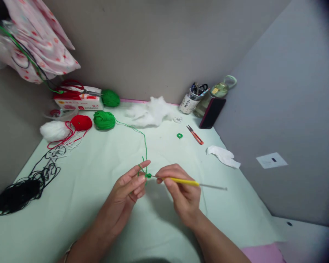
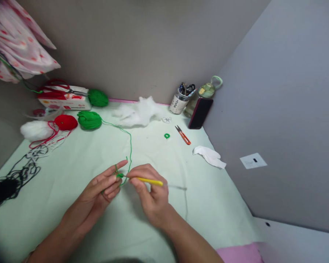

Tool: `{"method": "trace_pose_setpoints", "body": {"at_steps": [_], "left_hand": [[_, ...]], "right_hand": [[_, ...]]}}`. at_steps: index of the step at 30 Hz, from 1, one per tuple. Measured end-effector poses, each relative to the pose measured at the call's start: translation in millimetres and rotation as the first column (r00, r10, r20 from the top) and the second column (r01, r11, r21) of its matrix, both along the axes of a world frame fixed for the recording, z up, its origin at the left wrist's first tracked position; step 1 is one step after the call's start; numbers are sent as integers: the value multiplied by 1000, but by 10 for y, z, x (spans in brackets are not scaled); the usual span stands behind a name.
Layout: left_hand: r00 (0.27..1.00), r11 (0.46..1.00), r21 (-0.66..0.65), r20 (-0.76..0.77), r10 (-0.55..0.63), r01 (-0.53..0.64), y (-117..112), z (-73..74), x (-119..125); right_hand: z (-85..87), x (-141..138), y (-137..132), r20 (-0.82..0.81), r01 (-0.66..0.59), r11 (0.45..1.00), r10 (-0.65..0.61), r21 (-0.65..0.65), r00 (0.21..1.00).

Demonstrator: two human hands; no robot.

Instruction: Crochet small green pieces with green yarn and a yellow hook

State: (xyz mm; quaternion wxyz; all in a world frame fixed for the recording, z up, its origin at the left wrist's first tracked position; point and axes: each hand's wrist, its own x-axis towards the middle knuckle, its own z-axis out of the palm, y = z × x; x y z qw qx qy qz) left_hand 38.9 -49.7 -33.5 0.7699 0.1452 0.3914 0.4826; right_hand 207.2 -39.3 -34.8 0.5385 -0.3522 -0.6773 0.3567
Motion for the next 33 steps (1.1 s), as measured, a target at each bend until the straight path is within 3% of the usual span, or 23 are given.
{"method": "trace_pose_setpoints", "body": {"at_steps": [4, 8, 14, 18, 22, 24, 26, 29, 33], "left_hand": [[999, 999, 41, -36, 19, -18, -5, -24, -27], [988, 993, 114, -147, 52, -35, -46, -41, 3], [972, 981, 189, -233, 0, 45, -67, -56, 15], [967, 984, 178, -254, 35, 11, -55, -72, 2], [981, 989, 142, -186, 52, -26, -61, -81, 33], [995, 995, 98, -101, 19, -9, -61, -83, 45], [1000, 998, 60, -22, -15, 16, -50, -83, 41], [999, 999, 33, 33, -14, 13, -16, -77, 11], [1000, 999, 35, 19, 18, -19, 19, -62, -32]], "right_hand": [[-2, 23, 45, -303, -112, 966, 37, -234, 952], [-10, -7, 45, -364, -160, 945, 48, -286, 930], [9, -83, 29, -195, -117, 973, 79, -196, 978], [-20, -63, 14, -73, -77, 989, 68, -125, 995], [-115, -24, -51, 321, -39, 982, -23, 186, 947], [-141, -20, -76, 402, -55, 955, -69, 290, 913], [-125, -24, -80, 325, -30, 970, -51, 240, 944], [-54, -27, -43, 101, 37, 998, -42, 57, 994], [-6, -13, 37, -169, 20, 989, -45, -146, 985]]}}
